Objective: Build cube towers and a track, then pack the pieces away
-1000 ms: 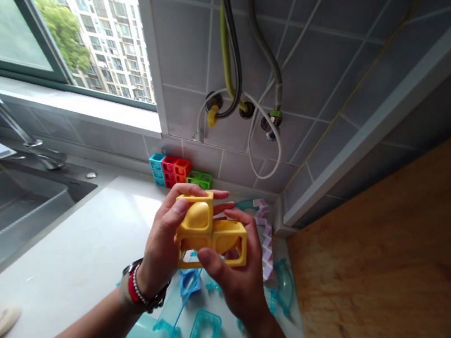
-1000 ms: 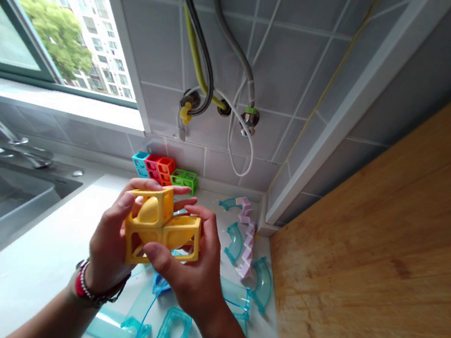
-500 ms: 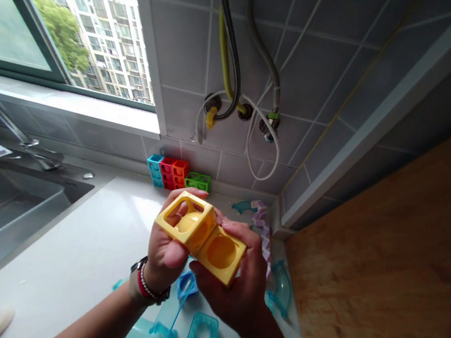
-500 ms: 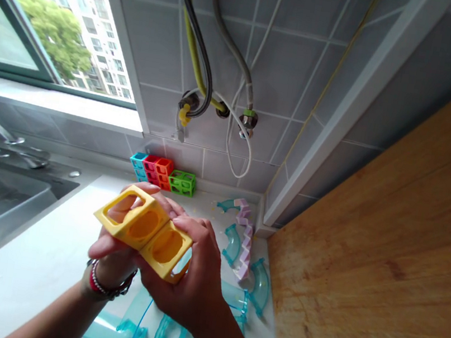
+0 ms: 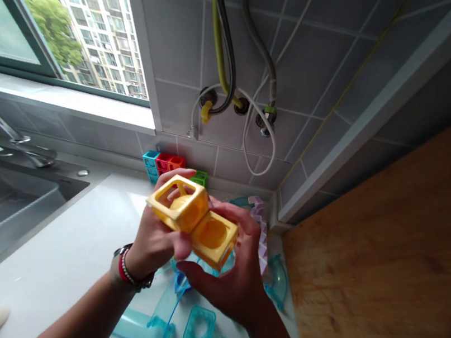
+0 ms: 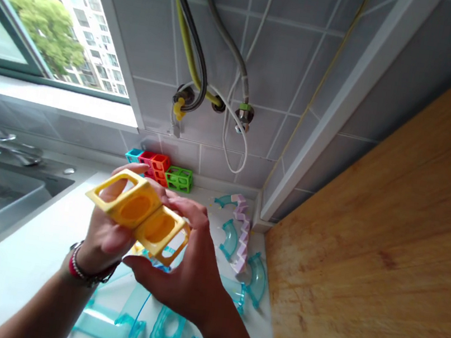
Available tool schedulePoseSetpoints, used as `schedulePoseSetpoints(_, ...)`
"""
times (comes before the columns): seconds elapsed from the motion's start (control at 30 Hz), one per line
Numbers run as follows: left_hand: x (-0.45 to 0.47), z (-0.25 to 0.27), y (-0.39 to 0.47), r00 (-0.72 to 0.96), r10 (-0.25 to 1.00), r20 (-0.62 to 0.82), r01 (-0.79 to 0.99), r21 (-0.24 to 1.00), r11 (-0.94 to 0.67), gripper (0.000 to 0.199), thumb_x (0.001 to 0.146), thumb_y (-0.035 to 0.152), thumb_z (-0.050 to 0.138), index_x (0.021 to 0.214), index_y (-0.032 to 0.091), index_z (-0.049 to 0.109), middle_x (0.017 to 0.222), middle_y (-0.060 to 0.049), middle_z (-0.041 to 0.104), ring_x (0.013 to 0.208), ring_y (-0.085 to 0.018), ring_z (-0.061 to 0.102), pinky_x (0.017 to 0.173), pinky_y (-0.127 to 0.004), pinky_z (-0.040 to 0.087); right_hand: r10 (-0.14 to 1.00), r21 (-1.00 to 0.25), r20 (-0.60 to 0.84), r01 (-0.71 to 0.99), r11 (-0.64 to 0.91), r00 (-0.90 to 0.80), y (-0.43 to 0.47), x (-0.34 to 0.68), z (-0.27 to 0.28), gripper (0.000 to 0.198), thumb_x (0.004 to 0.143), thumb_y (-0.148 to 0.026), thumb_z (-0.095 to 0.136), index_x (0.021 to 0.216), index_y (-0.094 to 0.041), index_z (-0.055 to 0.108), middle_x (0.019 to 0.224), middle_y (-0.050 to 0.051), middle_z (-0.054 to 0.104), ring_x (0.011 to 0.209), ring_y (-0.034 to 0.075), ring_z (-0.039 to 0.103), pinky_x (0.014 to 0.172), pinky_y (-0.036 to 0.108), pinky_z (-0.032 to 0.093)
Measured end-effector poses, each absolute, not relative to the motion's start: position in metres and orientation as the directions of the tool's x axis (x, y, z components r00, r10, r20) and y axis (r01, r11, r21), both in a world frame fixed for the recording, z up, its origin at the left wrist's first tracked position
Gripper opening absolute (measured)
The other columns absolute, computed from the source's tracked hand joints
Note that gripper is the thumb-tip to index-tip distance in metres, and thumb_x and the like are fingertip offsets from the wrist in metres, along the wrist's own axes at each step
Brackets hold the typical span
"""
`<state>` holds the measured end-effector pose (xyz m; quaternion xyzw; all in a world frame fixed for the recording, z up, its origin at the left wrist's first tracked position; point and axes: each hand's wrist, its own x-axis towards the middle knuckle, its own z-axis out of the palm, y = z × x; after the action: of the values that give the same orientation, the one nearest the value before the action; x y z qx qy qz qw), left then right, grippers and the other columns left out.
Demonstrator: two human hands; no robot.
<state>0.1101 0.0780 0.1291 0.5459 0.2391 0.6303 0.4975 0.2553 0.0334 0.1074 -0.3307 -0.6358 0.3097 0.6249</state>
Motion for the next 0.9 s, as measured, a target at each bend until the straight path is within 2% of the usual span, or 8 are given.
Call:
schedulePoseSetpoints(0.1, 0.104, 0.134, 0.091, -0.016, 0.947, 0.320, -0.475, 0.831, -0.289, 0.068, 0.076, 0.072, 0.076, 0.124, 0.024, 0.068, 0.113, -0.010, 0.072, 0.116, -0.034, 0.070, 0.092, -0.043, 0.064, 0.831, -0.841, 0.533, -0.002, 0.540, 0.157, 0.037, 0.257, 0.108, 0.086, 0.079, -0.034, 0.084, 0.149, -0.037, 0.035, 0.152, 0.011, 0.047, 0.123, 0.030, 0.061, 0.099, 0.049, 0.055)
schedulePoseSetpoints(0.2, 0.090, 0.140, 0.103, -0.047, 0.981, 0.187, -0.553, 0.813, -0.182, 0.053, 0.091, 0.063, 0.067, 0.126, 0.023, 0.069, 0.135, -0.012, 0.067, 0.125, -0.030, 0.067, 0.093, -0.040, 0.065, 0.832, -0.872, 0.464, -0.004, 0.489, 0.305, 0.041, 0.262, 0.108, 0.066, 0.090, -0.037, 0.071, 0.147, -0.035, 0.038, 0.146, 0.011, 0.051, 0.116, 0.026, 0.063, 0.092, 0.046, 0.056)
schedulePoseSetpoints(0.33, 0.074, 0.148, 0.105, -0.039, 0.986, 0.159, -0.585, 0.797, -0.152, 0.034, 0.096, 0.044, 0.070, 0.123, 0.024, 0.070, 0.141, -0.011, 0.066, 0.134, -0.030, 0.061, 0.098, -0.039, 0.064, 0.866, -0.901, 0.405, -0.036, 0.433, 0.294, 0.044, 0.266, 0.106, 0.051, 0.093, -0.037, 0.066, 0.140, -0.032, 0.046, 0.134, 0.010, 0.060, 0.108, 0.024, 0.064, 0.088, 0.042, 0.056)
schedulePoseSetpoints(0.47, 0.074, 0.154, 0.098, -0.031, 0.976, 0.216, -0.565, 0.802, -0.195, 0.033, 0.096, 0.039, 0.071, 0.126, 0.027, 0.068, 0.132, -0.008, 0.070, 0.128, -0.031, 0.066, 0.096, -0.041, 0.065, 0.913, -0.922, 0.387, 0.024, 0.388, 0.126, 0.042, 0.261, 0.105, 0.032, 0.097, -0.037, 0.064, 0.127, -0.029, 0.059, 0.121, 0.008, 0.067, 0.106, 0.023, 0.066, 0.089, 0.040, 0.056)
schedulePoseSetpoints(0.6, 0.073, 0.158, 0.096, -0.077, 0.966, 0.247, -0.583, 0.775, -0.244, 0.040, 0.091, 0.037, 0.076, 0.128, 0.025, 0.064, 0.127, -0.008, 0.071, 0.116, -0.029, 0.071, 0.087, -0.037, 0.066, 0.923, -0.893, 0.364, 0.233, 0.385, -0.127, 0.029, 0.250, 0.107, 0.022, 0.097, -0.034, 0.066, 0.118, -0.026, 0.067, 0.113, 0.006, 0.069, 0.101, 0.022, 0.067, 0.089, 0.037, 0.055)
schedulePoseSetpoints(0.7, 0.064, 0.159, 0.100, -0.121, 0.964, 0.236, -0.622, 0.739, -0.259, 0.037, 0.091, 0.038, 0.076, 0.123, 0.023, 0.066, 0.126, -0.010, 0.071, 0.115, -0.028, 0.071, 0.084, -0.035, 0.066, 0.906, -0.841, 0.311, 0.361, 0.404, -0.288, 0.021, 0.236, 0.109, 0.020, 0.101, -0.028, 0.059, 0.118, -0.026, 0.067, 0.112, 0.006, 0.070, 0.101, 0.022, 0.067, 0.091, 0.037, 0.055)
schedulePoseSetpoints(0.83, 0.055, 0.159, 0.104, -0.132, 0.968, 0.213, -0.678, 0.693, -0.245, 0.033, 0.091, 0.039, 0.075, 0.118, 0.021, 0.067, 0.125, -0.010, 0.071, 0.116, -0.029, 0.070, 0.083, -0.035, 0.066, 0.841, -0.682, 0.129, 0.569, 0.460, -0.526, 0.045, 0.206, 0.099, 0.025, 0.101, -0.028, 0.056, 0.124, -0.026, 0.066, 0.117, 0.008, 0.072, 0.110, 0.026, 0.067, 0.097, 0.040, 0.053)
schedulePoseSetpoints(0.9, 0.054, 0.160, 0.104, -0.131, 0.968, 0.212, -0.697, 0.675, -0.242, 0.035, 0.090, 0.038, 0.077, 0.119, 0.021, 0.065, 0.120, -0.010, 0.072, 0.113, -0.029, 0.071, 0.083, -0.037, 0.066, 0.877, -0.556, 0.009, 0.726, 0.404, -0.481, 0.071, 0.187, 0.087, 0.032, 0.099, -0.037, 0.060, 0.127, -0.021, 0.066, 0.121, 0.014, 0.072, 0.113, 0.030, 0.067, 0.098, 0.044, 0.053)
